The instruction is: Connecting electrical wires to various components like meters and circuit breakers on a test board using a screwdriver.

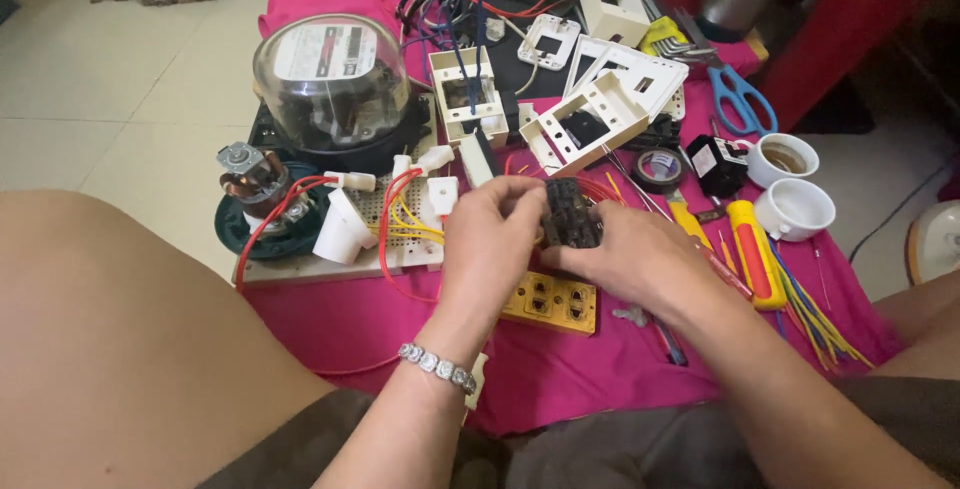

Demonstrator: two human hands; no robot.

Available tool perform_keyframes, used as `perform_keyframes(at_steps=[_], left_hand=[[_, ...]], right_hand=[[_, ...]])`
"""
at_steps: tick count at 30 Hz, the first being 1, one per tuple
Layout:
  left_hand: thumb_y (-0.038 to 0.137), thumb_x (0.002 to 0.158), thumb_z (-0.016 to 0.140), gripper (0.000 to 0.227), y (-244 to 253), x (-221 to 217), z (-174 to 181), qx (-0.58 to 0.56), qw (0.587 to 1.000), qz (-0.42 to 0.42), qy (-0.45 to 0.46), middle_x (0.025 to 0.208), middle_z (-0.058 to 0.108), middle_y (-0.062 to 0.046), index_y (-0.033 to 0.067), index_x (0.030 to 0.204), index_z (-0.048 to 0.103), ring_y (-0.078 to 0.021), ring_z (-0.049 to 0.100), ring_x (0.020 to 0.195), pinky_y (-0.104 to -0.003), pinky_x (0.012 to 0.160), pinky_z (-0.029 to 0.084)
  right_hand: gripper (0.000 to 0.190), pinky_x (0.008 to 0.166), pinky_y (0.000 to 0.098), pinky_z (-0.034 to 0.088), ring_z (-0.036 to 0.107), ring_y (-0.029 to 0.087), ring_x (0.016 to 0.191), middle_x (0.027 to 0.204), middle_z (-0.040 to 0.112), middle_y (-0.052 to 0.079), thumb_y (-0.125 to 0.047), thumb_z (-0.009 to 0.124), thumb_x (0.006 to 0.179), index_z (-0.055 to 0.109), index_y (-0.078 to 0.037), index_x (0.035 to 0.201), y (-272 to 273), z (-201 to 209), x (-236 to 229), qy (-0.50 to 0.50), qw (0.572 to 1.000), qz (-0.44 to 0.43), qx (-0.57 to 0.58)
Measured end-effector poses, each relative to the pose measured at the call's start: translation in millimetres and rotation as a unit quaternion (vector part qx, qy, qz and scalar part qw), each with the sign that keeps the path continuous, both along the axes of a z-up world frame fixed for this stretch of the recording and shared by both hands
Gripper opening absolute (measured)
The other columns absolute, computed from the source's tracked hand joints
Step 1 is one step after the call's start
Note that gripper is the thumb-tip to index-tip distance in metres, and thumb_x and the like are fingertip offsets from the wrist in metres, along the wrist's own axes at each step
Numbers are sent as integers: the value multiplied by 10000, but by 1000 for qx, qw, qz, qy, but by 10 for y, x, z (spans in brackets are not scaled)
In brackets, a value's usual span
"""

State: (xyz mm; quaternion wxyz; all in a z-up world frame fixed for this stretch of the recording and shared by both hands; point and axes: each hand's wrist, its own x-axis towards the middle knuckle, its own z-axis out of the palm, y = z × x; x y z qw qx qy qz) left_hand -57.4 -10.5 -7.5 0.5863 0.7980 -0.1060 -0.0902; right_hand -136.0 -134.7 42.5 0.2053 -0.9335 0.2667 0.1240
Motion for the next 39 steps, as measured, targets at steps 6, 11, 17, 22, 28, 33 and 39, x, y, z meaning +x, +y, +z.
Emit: perform_keyframes(at_steps=[6, 11, 17, 22, 28, 33, 39], left_hand=[[324, 889, 665, 303, 50, -92, 191, 32, 999, -8, 10, 921, 802, -104, 142, 1100, 783, -282, 778, 928, -409, 785, 601], [438, 831, 721, 574, -83, -175, 197, -93, 986, -11, 136, 1015, 758, -119, 59, 1261, 690, -245, 735, 998, -385, 832, 591], [218, 901, 687, 420, -61, -62, 86, -256, 936, 29, 242, 945, 675, -186, -34, 1232, 627, -312, 749, 855, -439, 716, 634], [225, 903, 684, 485, 11, -96, 368, -269, 932, 59, 237, 1187, 626, -269, -47, 1292, 583, -359, 677, 1128, -528, 854, 611], [168, 968, 588, 287, 0, -50, 265, -264, 927, 57, 261, 1067, 656, -151, 11, 1208, 595, -236, 701, 932, -353, 779, 650], [165, 950, 607, 282, 27, -53, 251, -291, 917, 74, 262, 1032, 656, -149, 2, 1181, 610, -226, 683, 874, -333, 707, 635], [175, 950, 611, 293, 30, -7, 249, -291, 916, 80, 265, 1022, 670, -152, -2, 1183, 609, -218, 671, 844, -310, 669, 624]], right_hand=[[826, 1120, 528, 429, 592, 369, 1333, 1292, 711, 199, -669, 657, 756, 661, -104, 1358, -147, -52, 102, -11, 998, -34, 46], [795, 1070, 512, 460, 652, 324, 1236, 1198, 745, 134, -657, 655, 770, 631, -150, 1382, -74, 9, 95, -101, 991, -42, 74], [677, 1000, 509, 527, 725, 367, 1144, 1194, 772, 178, -428, 728, 803, 632, -123, 1399, -93, 169, 20, -117, 984, 44, 128], [404, 1030, 526, 503, 669, 403, 1212, 1164, 787, 179, -376, 666, 911, 793, -127, 1203, -694, 41, -39, -90, 996, -13, -17], [574, 824, 462, 532, 693, 278, 953, 1050, 741, 92, -221, 693, 921, 584, -198, 1484, -1014, -266, 203, -180, 976, -89, -89], [652, 987, 471, 459, 579, 382, 1167, 1349, 596, 180, -73, 714, 784, 622, -151, 1425, -1107, -481, 691, -302, 944, 80, -101], [325, 660, 447, 526, 641, 274, 708, 987, 684, 186, -148, 789, 895, 724, 4, 1174, -1120, -357, 811, -238, 967, -6, -96]])
